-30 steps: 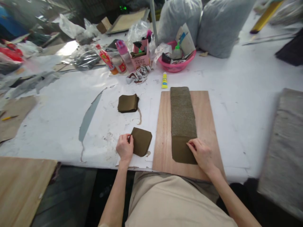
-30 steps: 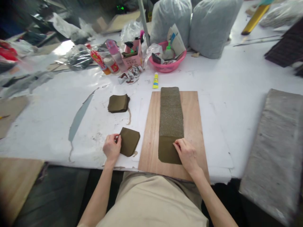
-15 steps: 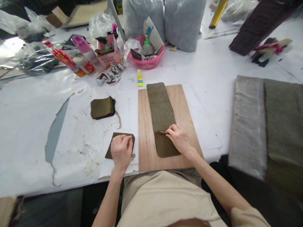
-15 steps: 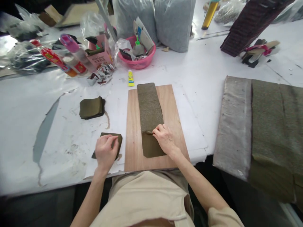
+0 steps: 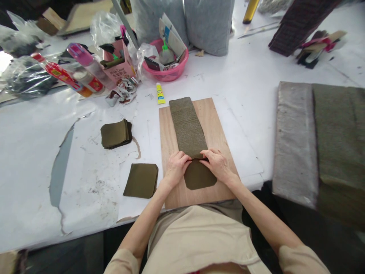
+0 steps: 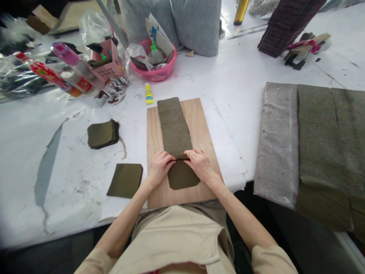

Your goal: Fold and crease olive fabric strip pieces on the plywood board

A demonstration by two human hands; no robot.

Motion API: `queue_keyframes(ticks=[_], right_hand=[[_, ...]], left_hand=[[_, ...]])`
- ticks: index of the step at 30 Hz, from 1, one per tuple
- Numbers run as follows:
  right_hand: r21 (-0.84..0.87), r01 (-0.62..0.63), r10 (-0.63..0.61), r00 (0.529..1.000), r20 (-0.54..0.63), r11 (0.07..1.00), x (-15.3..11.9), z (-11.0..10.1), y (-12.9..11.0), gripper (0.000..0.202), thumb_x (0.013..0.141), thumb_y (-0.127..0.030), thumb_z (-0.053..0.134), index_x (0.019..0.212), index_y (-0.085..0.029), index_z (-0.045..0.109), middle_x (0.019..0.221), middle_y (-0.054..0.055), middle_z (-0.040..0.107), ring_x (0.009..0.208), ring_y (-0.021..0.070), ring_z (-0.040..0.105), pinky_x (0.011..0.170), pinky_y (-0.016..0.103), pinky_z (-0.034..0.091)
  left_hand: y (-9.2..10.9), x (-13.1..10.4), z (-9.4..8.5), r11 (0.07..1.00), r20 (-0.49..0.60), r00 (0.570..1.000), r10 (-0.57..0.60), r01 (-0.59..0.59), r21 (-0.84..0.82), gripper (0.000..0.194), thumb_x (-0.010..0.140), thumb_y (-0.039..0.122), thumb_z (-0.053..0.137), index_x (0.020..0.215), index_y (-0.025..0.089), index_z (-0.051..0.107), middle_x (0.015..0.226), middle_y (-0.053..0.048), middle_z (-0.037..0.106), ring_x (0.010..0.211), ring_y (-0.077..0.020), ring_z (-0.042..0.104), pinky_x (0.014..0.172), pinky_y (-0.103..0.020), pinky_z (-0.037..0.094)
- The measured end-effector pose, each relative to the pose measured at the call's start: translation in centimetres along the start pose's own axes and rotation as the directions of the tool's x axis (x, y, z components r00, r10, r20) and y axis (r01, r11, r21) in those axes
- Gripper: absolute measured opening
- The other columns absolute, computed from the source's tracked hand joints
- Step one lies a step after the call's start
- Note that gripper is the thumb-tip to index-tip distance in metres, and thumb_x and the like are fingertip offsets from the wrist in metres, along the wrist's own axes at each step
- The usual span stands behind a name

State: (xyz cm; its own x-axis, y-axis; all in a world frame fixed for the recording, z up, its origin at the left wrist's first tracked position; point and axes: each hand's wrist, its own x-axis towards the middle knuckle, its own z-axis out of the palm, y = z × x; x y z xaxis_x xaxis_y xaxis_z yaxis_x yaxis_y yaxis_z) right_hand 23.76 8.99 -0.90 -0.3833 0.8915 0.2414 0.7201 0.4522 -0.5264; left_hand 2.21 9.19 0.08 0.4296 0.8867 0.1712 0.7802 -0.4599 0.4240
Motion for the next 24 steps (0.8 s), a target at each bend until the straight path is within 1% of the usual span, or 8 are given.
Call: queue_keyframes(ticks=[4,6,9,12,16,20,24], right_hand=[[-0.047,-0.052,0.054,0.998,0.029,0.998,-0.3,-2.0,1.2,0.013,0.089,-0.029,0.062,0.099,-0.02,0.062,0.095,0.007,0.066,0.092,0.0242,0.056,0.08,0.037,0.045],[-0.043,-0.041,0.042,0.999,0.024,0.998,0.1,-2.4,1.0,0.017,0.089,-0.03,0.064,0.103,-0.02,0.062,0.099,0.008,0.065,0.097,0.0251,0.055,0.083,0.037,0.045],[0.0,0.037,-0.037,0.998,0.043,0.999,1.0,-1.8,0.0,0.022,0.09,-0.029,0.062,0.111,-0.022,0.062,0.108,0.008,0.065,0.107,0.025,0.053,0.091,0.04,0.042],[0.006,0.11,-0.11,0.991,0.07,0.994,1.7,-0.3,-0.7,0.016,0.094,-0.028,0.056,0.107,-0.023,0.065,0.104,0.006,0.066,0.103,0.0224,0.053,0.091,0.038,0.041],[-0.033,0.12,-0.118,0.991,0.064,0.992,1.7,0.8,-0.6,0.022,0.099,-0.026,0.047,0.101,-0.024,0.069,0.095,0.005,0.066,0.096,0.0197,0.052,0.088,0.034,0.04],[-0.021,0.129,-0.128,0.99,0.061,0.991,1.4,0.9,-0.3,0.024,0.098,-0.022,0.047,0.103,-0.024,0.07,0.096,0.005,0.065,0.097,0.0194,0.052,0.087,0.033,0.042],[0.01,0.158,-0.158,0.987,0.015,0.987,1.3,1.1,0.0,0.023,0.097,-0.02,0.049,0.103,-0.023,0.071,0.095,0.006,0.065,0.095,0.019,0.053,0.085,0.033,0.045]], left_hand=[[-0.4,0.1,-0.2,1.0,0.013,1.0,0.004,-0.003,-0.027,0.007,0.091,0.025,0.06,0.088,0.021,0.065,0.086,-0.003,0.06,0.088,-0.0208,0.052,0.079,-0.035,0.046],[-0.4,0.3,-0.3,1.0,0.02,1.0,0.001,-0.001,-0.02,0.006,0.09,0.025,0.062,0.089,0.021,0.065,0.088,-0.004,0.059,0.089,-0.0213,0.052,0.081,-0.036,0.046],[-0.5,0.4,-0.4,1.0,0.021,1.0,-0.009,0.009,-0.026,0.004,0.089,0.025,0.064,0.089,0.021,0.066,0.089,-0.004,0.059,0.091,-0.0216,0.051,0.081,-0.036,0.046],[-0.7,0.3,-0.4,0.998,0.013,1.0,-0.012,0.013,-0.054,0.005,0.089,0.026,0.064,0.091,0.021,0.066,0.089,-0.004,0.059,0.092,-0.0215,0.052,0.082,-0.036,0.047],[-1.1,-0.1,-0.1,0.996,-0.041,0.999,-0.018,0.015,-0.089,0.011,0.092,0.028,0.06,0.096,0.022,0.067,0.091,-0.004,0.06,0.092,-0.0212,0.054,0.082,-0.035,0.048],[-1.5,-0.8,0.3,0.995,-0.118,0.993,-0.003,-0.009,-0.103,0.016,0.096,0.025,0.052,0.096,0.02,0.067,0.089,-0.005,0.061,0.089,-0.0197,0.055,0.079,-0.034,0.049],[-1.9,-1.3,0.4,0.995,-0.158,0.985,0.064,-0.075,-0.062,0.017,0.097,0.022,0.05,0.096,0.019,0.067,0.087,-0.005,0.061,0.086,-0.0187,0.055,0.075,-0.032,0.049]])
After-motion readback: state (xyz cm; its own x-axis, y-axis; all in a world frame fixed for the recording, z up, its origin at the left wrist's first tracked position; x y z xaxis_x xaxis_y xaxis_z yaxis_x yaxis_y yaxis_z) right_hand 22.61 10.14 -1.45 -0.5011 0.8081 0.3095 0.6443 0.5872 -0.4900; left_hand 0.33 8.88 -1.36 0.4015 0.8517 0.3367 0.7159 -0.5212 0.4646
